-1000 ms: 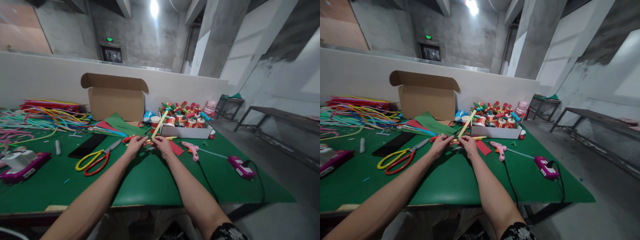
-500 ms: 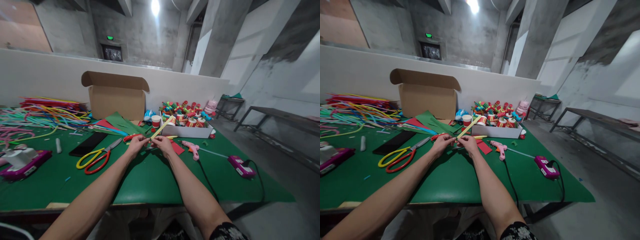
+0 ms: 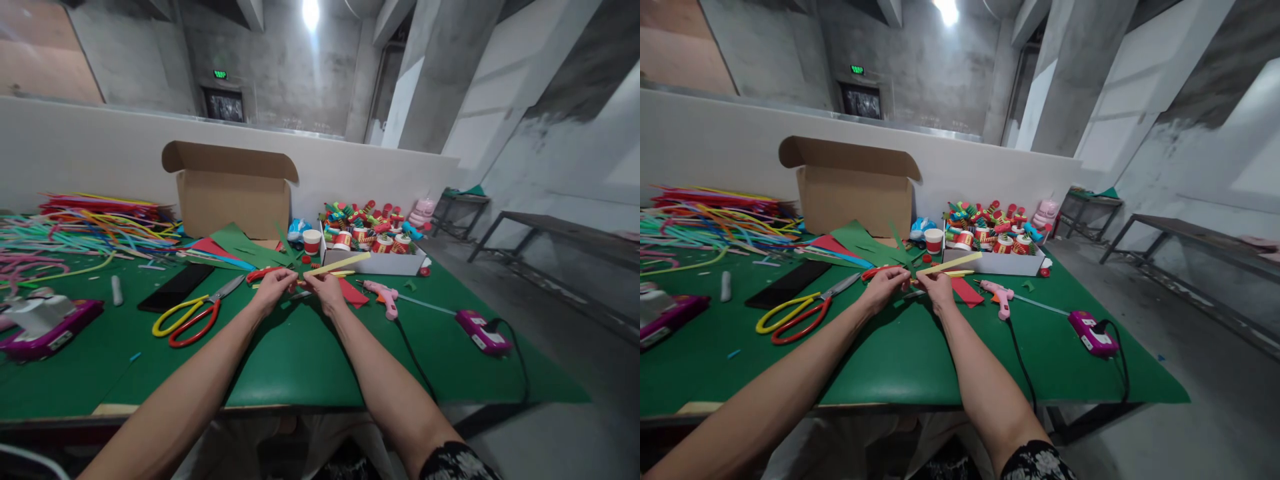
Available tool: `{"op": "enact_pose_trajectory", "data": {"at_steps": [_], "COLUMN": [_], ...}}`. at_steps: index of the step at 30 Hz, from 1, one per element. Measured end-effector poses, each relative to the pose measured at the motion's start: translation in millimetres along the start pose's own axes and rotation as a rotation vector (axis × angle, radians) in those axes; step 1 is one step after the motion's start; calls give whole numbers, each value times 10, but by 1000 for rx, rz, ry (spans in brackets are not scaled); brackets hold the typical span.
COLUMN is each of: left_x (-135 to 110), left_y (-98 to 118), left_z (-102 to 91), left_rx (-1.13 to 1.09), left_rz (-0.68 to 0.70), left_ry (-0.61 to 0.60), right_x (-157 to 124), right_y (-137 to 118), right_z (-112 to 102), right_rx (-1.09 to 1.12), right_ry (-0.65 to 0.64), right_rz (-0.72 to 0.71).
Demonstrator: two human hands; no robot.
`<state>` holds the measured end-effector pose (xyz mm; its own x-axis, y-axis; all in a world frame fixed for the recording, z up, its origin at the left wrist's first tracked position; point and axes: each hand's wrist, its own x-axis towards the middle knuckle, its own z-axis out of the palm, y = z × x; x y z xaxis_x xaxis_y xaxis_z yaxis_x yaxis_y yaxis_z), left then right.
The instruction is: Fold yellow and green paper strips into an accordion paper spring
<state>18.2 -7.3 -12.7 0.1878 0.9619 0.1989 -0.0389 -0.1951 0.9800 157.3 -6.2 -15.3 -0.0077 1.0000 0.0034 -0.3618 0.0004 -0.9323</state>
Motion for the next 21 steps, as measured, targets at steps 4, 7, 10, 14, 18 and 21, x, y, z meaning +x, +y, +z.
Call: {"op": "enact_pose_trajectory", "data": {"at_steps": [4, 7, 10, 14, 18, 21], "left_x": [4, 1, -3, -2, 5, 7], "left_y": [-11, -15, -16, -10, 8, 26], "left_z": [22, 23, 20, 29, 22, 6], "left_rx": [-53, -3, 63, 54, -18, -106], "left_rz": [-28, -6, 19, 16, -4, -13], "left_ry": [6, 26, 43, 43, 72, 95], "right_x": [-3, -17, -29, -41, -37, -16], "right_y": [23, 38, 43, 31, -6, -27], "right_z": [29, 49, 59, 64, 47, 11], "right_rx": [-3, -18, -56, -121, -111, -9], "right_ry": [30, 21, 5, 1, -46, -105], "right_rz": [-44, -70, -72, -121, -134, -59]}}
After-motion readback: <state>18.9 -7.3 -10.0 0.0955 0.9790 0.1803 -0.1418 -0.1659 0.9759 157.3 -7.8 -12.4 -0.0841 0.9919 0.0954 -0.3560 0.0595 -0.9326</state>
